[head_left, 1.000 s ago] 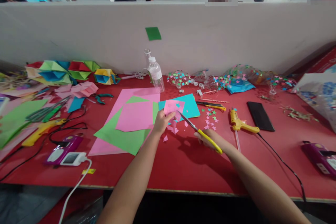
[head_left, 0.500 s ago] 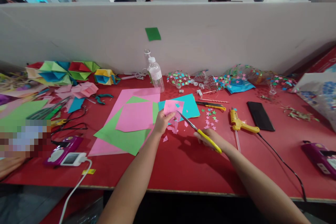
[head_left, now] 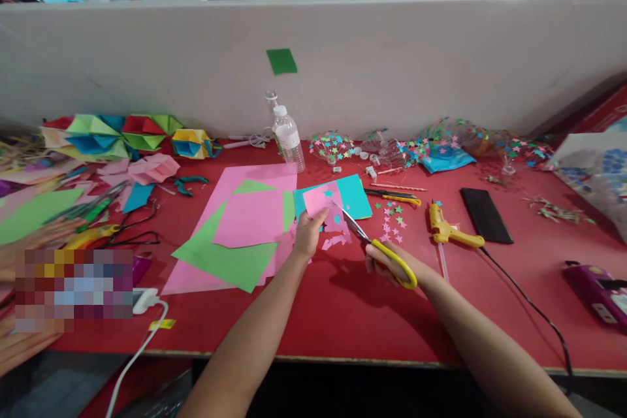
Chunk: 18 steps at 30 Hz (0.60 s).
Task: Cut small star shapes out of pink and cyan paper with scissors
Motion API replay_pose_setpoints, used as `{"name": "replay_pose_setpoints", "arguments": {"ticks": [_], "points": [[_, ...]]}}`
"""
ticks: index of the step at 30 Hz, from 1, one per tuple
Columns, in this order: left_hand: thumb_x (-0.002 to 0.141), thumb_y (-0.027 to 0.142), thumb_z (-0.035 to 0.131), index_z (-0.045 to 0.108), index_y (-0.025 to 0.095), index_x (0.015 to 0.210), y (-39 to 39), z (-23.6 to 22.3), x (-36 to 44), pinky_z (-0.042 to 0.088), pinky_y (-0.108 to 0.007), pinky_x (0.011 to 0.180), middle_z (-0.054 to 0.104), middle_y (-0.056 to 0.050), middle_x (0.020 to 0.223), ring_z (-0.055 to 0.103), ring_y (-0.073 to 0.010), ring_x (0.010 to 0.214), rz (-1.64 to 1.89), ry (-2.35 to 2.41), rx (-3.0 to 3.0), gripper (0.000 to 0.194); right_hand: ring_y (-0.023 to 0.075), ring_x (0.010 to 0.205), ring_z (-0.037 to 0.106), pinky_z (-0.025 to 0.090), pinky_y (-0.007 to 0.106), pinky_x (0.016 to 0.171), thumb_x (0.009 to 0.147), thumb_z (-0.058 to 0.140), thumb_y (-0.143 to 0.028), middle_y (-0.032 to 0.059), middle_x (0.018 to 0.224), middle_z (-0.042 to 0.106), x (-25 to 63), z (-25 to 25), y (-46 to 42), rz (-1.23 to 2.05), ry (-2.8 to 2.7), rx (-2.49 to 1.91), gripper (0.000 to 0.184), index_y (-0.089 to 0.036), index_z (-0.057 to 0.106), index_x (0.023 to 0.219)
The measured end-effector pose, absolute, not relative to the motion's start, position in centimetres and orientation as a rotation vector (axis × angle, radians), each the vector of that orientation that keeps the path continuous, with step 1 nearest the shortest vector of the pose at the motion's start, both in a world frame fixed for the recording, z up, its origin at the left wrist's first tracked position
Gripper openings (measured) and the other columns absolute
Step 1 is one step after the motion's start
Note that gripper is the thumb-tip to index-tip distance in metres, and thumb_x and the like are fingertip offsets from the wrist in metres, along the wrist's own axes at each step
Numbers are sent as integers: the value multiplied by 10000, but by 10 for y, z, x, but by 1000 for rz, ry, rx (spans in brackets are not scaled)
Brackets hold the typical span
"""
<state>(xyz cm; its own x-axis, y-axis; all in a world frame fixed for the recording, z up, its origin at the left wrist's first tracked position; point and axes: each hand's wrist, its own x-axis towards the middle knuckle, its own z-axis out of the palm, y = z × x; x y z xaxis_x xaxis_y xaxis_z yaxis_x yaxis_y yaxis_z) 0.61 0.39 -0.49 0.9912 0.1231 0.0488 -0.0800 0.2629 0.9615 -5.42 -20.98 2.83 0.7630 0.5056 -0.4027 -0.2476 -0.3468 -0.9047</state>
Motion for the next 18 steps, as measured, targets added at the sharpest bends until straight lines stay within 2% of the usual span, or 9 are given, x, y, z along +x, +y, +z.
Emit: {"name": "replay_pose_setpoints", "arguments": {"ticks": [6, 13, 18], "points": [[728, 365, 684, 492, 169, 547, 13, 2, 5, 322, -223, 512, 428, 62, 502, 360, -70, 487, 116, -14, 1435, 329, 61, 346, 348, 300, 189, 357, 791, 478, -760, -80, 418, 352, -50, 33, -221, 831, -222, -1848, 615, -161, 556, 679], [729, 402, 659, 513, 175, 561, 21, 2, 9, 347, -236, 520, 455, 43, 518, 400, -87, 494, 53, -49, 1468, 318, 62, 356, 354, 287, 189, 354, 805, 487, -742, -69, 430, 371, -48, 17, -214, 754, -159, -1896, 596, -168, 534, 648], [686, 411, 687, 521, 173, 564, 25, 0, 13, 321, -236, 501, 430, 44, 511, 374, -85, 492, 37, -24, 1468, 315, 58, 343, 343, 263, 181, 340, 821, 492, -714, -68, 425, 368, -47, 12, -213, 750, -174, -1918, 573, -180, 500, 613]]}}
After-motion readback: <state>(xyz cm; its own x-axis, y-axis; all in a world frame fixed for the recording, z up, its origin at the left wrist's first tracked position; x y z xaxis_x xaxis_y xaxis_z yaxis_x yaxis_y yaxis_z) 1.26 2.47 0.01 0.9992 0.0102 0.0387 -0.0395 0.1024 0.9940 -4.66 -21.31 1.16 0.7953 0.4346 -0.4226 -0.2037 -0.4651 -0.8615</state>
